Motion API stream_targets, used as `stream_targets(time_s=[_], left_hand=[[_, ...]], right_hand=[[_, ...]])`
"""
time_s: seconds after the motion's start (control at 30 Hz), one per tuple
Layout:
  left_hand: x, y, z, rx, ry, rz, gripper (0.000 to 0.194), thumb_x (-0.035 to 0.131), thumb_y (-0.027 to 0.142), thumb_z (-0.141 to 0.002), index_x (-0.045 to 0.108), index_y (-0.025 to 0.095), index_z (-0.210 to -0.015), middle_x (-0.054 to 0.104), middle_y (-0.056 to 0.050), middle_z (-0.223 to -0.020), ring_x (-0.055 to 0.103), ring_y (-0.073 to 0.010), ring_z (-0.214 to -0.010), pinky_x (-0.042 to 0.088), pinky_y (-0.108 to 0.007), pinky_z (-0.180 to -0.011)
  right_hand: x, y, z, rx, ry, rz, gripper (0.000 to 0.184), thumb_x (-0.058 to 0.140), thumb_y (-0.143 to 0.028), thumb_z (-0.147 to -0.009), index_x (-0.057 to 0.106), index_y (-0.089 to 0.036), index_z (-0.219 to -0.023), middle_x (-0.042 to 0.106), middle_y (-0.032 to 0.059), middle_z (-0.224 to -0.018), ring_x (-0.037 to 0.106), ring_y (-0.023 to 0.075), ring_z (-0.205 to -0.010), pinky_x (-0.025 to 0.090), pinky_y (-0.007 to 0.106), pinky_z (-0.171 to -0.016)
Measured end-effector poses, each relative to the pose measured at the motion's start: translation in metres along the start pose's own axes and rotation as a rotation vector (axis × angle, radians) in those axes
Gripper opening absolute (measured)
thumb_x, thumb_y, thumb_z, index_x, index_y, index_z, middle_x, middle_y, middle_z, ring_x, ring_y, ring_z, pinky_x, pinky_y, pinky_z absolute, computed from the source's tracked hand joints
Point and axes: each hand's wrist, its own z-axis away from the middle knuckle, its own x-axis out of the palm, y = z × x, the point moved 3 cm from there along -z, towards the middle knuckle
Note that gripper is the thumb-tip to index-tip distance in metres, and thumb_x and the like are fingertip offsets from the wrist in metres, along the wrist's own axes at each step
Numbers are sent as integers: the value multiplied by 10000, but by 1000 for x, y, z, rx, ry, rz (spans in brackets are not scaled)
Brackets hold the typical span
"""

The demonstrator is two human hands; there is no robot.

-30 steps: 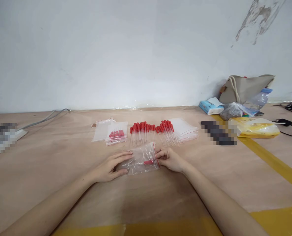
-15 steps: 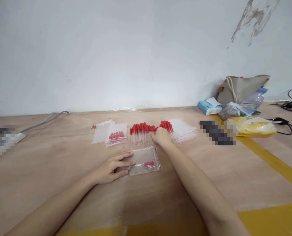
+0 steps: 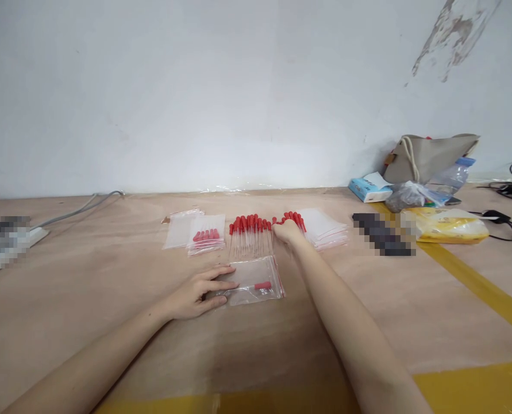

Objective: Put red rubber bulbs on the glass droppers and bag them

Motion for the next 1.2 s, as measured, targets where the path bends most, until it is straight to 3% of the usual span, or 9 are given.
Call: stream_targets(time_s=[0.13, 0.23, 0.33, 0.4, 0.5, 0.7, 0.93, 1.03, 1.2], left_hand=[[-2, 2, 0, 0, 10, 8, 333, 465, 335, -840, 519, 284, -1164, 399, -34, -1324, 344, -208, -1223, 315, -395, -990], [-2, 2, 0, 1, 13, 7, 333, 472, 332, -837, 519, 285, -1164, 404, -33, -1321, 347, -211, -1221, 314, -401, -990], [-2, 2, 0, 0, 11, 4, 336, 472, 335, -837, 518, 286, -1166, 402, -36, -1321, 343, -212, -1224, 319, -400, -987], [-2, 2, 0, -8, 3, 0, 337, 465, 340, -841, 513, 289, -1170, 398, -38, -1324, 339, -211, -1227, 321, -399, -987], [-3, 3, 0, -19, -14, -4, 338, 451, 344, -848, 506, 290, -1177, 392, -39, -1328, 337, -210, -1229, 321, -398, -987], [-1, 3, 0, -11, -6, -12, 338, 447, 346, -850, 506, 288, -1177, 387, -39, -1331, 322, -203, -1237, 311, -390, -994], [-2, 2, -1, -32, -31, -43, 382, 434, 369, -852, 457, 275, -1222, 371, -39, -1341, 305, -198, -1246, 281, -385, -1017], [-3, 4, -1, -47, -25, -37, 460, 440, 380, -847, 370, 251, -1283, 375, -48, -1338, 308, -192, -1244, 279, -381, -1020], [-3, 4, -1, -41, -6, -23, 493, 449, 383, -842, 340, 231, -1299, 385, -59, -1330, 323, -193, -1234, 283, -367, -1021]], right_hand=[[-7, -2, 11, -67, -95, -189, 279, 498, -405, -725, 487, -164, -586, 480, 12, -494, 400, 83, -413, 331, 227, -408], [-16, 4, 34, -159, -107, -312, 300, 527, -434, -710, 497, -158, -824, 511, -19, -554, 425, 68, -435, 354, 206, -432], [-26, 16, 63, -264, -95, -487, 642, 592, -385, -671, 263, -182, -1182, 496, -79, -533, 452, 80, -429, 366, 199, -424], [-29, 26, 79, -278, -114, -567, 807, 618, -323, -651, 104, -196, -1260, 506, -89, -544, 496, 95, -444, 398, 208, -438], [-28, 40, 91, -228, -106, -622, 872, 629, -280, -627, 41, -222, -1269, 517, -89, -577, 542, 116, -453, 438, 226, -440], [-14, 44, 93, -172, 32, -724, 746, 657, -305, -604, 157, -258, -1155, 503, -93, -594, 564, 124, -452, 482, 246, -449], [-5, 45, 101, -50, -106, -869, 436, 588, -448, -676, 310, -248, -946, 549, -53, -632, 610, 146, -542, 506, 303, -556], [-9, 48, 104, -92, -210, -738, 361, 639, -411, -648, 415, -203, -840, 581, -12, -698, 594, 120, -582, 488, 270, -580], [-13, 49, 105, -362, -319, -312, 268, 660, -360, -645, 564, -152, -785, 535, -24, -596, 452, 71, -489, 364, 199, -458]])
